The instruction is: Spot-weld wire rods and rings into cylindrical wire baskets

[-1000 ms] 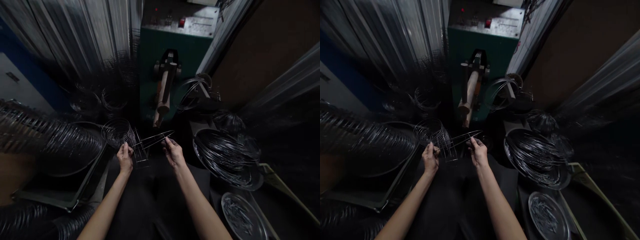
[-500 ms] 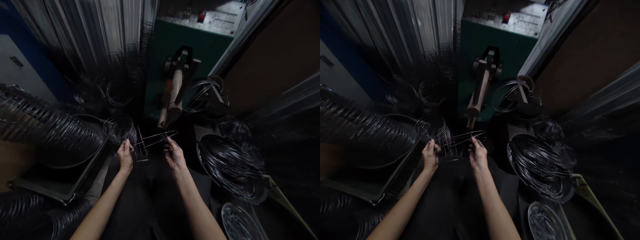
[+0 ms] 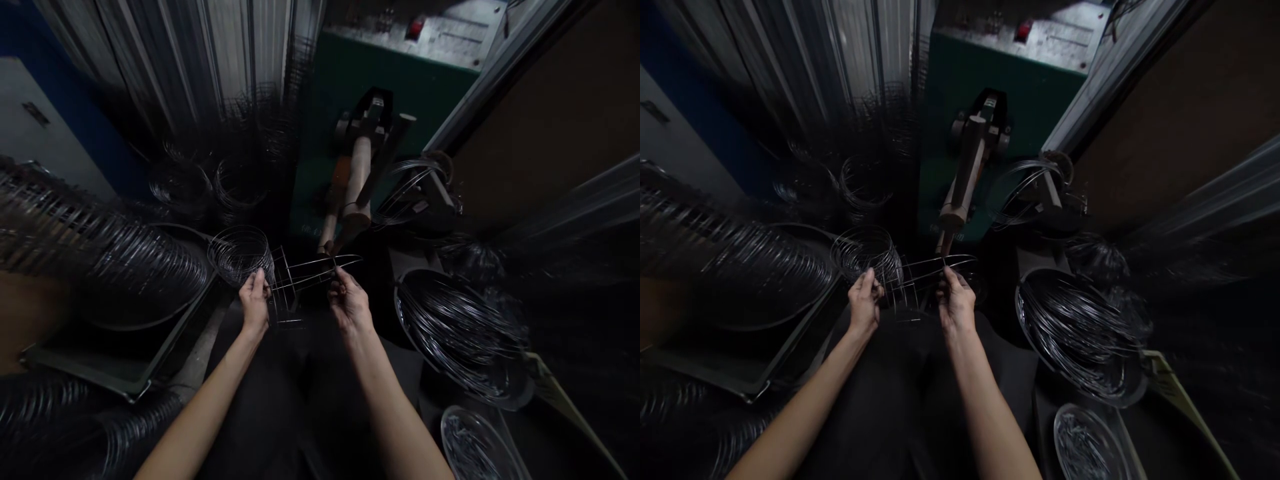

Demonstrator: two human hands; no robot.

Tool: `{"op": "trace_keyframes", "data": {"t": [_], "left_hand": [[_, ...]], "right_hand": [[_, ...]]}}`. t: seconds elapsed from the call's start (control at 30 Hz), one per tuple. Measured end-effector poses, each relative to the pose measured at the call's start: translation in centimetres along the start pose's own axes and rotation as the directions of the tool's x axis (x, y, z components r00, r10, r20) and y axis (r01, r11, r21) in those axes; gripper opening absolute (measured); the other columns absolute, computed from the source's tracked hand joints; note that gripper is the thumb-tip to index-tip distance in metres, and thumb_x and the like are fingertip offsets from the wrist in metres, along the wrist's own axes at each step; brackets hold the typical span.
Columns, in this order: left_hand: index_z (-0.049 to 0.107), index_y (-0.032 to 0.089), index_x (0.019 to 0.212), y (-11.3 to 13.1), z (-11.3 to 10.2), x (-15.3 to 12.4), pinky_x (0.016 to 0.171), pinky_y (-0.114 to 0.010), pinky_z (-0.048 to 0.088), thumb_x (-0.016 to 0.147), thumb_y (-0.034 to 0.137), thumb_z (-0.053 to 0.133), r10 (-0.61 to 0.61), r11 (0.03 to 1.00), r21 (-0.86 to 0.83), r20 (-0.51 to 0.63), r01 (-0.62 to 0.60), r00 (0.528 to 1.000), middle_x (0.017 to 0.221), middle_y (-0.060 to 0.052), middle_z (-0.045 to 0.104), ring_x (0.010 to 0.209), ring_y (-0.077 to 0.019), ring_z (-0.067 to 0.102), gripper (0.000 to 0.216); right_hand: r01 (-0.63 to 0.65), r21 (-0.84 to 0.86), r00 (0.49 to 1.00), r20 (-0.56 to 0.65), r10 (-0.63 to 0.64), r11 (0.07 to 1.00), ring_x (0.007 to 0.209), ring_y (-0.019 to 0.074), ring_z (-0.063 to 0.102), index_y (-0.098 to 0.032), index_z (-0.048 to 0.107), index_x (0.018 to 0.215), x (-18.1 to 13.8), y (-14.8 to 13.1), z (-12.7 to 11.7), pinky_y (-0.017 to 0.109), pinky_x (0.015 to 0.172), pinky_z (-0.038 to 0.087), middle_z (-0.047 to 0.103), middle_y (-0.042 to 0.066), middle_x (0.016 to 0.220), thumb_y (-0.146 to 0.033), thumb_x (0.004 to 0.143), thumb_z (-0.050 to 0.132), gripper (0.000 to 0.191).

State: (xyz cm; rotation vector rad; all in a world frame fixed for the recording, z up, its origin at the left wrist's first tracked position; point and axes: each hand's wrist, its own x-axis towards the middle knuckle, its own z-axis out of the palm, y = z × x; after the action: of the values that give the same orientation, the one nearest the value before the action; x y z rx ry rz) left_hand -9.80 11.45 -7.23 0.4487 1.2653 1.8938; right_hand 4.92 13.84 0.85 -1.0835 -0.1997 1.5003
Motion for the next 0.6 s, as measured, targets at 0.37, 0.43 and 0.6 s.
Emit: {"op": "trace_keyframes", "data": {"t": [0.37, 0.43, 0.6], "left_hand": [[0.045, 0.015, 0.060, 1.8, 0.7, 0.2, 0.039, -0.016, 0.021, 0.069, 0.045, 0.070, -0.022, 1.000, -0.017, 0.032, 0.022, 0.999, 0.055, 0.006, 0.038, 0.042, -0.0018, 0.029, 0.041], [0.045, 0.015, 0.061, 2.0, 0.8, 0.1, 0.038, -0.016, 0.018, 0.068, 0.044, 0.072, -0.053, 0.996, -0.063, 0.049, 0.056, 0.997, 0.054, 0.007, 0.036, 0.041, -0.0011, 0.025, 0.040], [0.044, 0.015, 0.061, 1.8, 1.2, 0.3, 0.038, -0.015, 0.018, 0.063, 0.042, 0.074, -0.078, 0.991, -0.110, 0.029, 0.081, 0.997, 0.054, 0.007, 0.036, 0.041, -0.0006, 0.026, 0.041]], "right_hand": [[0.005, -0.043, 0.999, -0.034, -0.006, 0.999, 0.041, 0.0014, 0.045, -0.015, 0.058, 0.066, 0.7, -0.1, 0.6, 0.012, 0.034, 0.030, 0.056, -0.006, 0.053, -0.014, 0.062, 0.076, 0.018], [0.000, -0.035, 0.999, -0.039, -0.001, 0.999, 0.043, 0.0018, 0.046, -0.014, 0.060, 0.068, 0.5, -0.1, 0.3, 0.012, 0.035, 0.031, 0.057, -0.006, 0.054, -0.015, 0.063, 0.075, 0.016], [-0.002, -0.052, 0.999, -0.038, 0.000, 0.999, 0.043, 0.0017, 0.045, -0.015, 0.062, 0.073, -0.5, -0.3, -1.9, 0.013, 0.036, 0.032, 0.057, -0.006, 0.057, -0.023, 0.062, 0.080, 0.022]]}}
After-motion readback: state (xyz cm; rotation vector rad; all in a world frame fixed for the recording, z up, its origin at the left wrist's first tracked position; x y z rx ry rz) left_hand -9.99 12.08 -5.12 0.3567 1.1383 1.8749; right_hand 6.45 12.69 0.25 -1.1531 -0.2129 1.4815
